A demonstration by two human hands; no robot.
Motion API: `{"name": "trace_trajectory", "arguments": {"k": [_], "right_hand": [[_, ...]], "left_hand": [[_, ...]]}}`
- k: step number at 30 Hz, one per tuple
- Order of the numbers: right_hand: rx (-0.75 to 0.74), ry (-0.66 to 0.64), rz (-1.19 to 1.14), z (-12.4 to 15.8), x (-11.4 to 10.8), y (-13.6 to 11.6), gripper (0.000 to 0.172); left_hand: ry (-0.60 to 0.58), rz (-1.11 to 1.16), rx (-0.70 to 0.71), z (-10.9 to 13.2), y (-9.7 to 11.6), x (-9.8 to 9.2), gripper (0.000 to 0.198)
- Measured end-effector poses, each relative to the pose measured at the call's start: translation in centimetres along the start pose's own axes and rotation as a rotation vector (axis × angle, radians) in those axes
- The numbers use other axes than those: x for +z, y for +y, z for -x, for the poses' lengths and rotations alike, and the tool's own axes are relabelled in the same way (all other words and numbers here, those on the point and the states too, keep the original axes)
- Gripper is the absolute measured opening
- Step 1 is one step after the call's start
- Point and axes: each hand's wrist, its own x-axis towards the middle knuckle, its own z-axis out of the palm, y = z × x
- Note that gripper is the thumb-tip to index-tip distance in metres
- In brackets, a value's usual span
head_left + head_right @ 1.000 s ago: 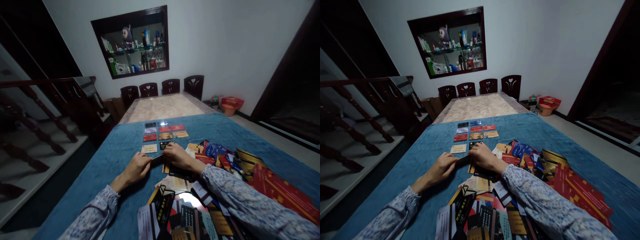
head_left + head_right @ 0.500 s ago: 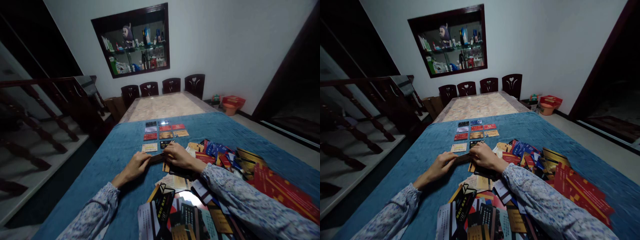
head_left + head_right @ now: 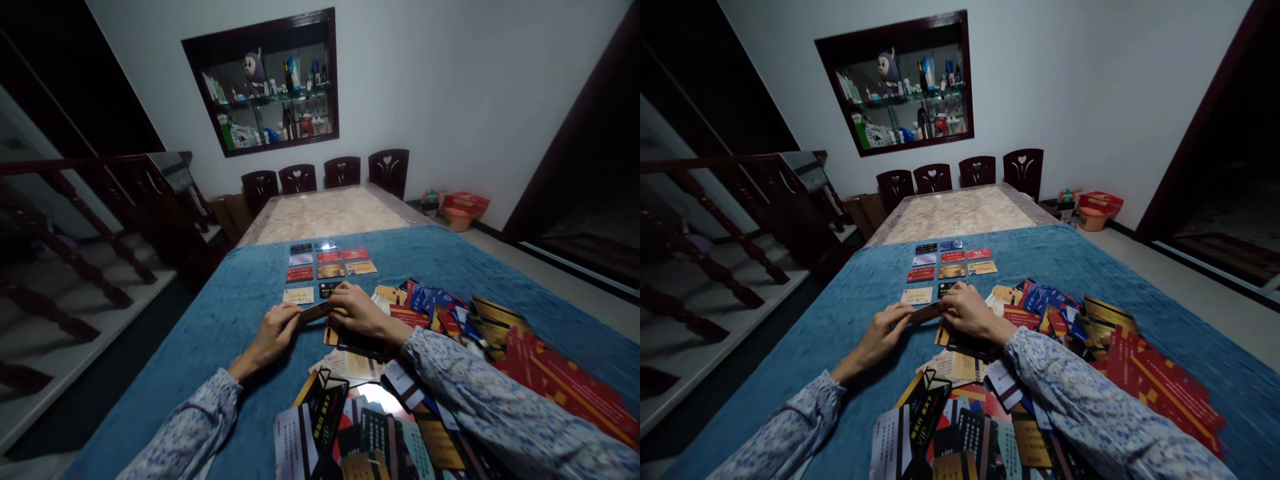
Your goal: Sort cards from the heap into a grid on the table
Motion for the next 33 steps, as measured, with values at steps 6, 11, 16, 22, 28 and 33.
{"name": "trace_trajectory", "arguments": {"k": [6, 11, 16, 22, 28, 33], "right_hand": [[0.012, 0.138, -0.194, -0.1, -0.2, 0.0, 0.004], [-0.012, 0.179, -0.340, -0.2, -0.6, -0.6, 0.006], [-0.101, 0.224, -0.220, -0.4, -0.6, -1.5, 0.008], [-0.282, 0.304, 0.095, -0.4, -0.3, -2.2, 0.014], [-0.353, 0.309, 0.184, -0.4, 0.4, -2.1, 0.017], [-0.302, 0.220, 0.202, -0.3, 1.1, -1.6, 0.014]], "left_hand": [[-0.006, 0.019, 0.022, 0.0, 0.2, 0.2, 0.022], [-0.050, 0.039, 0.028, 0.0, 0.4, 0.4, 0.019], [0.015, 0.034, 0.074, 0.0, 0.9, 0.2, 0.018], [0.119, 0.049, 0.177, -0.1, 2.7, -0.9, 0.026], [0.163, 0.025, 0.173, -0.1, 3.7, -0.3, 0.010], [0.141, 0.003, 0.137, -0.1, 3.0, -0.1, 0.008]]}}
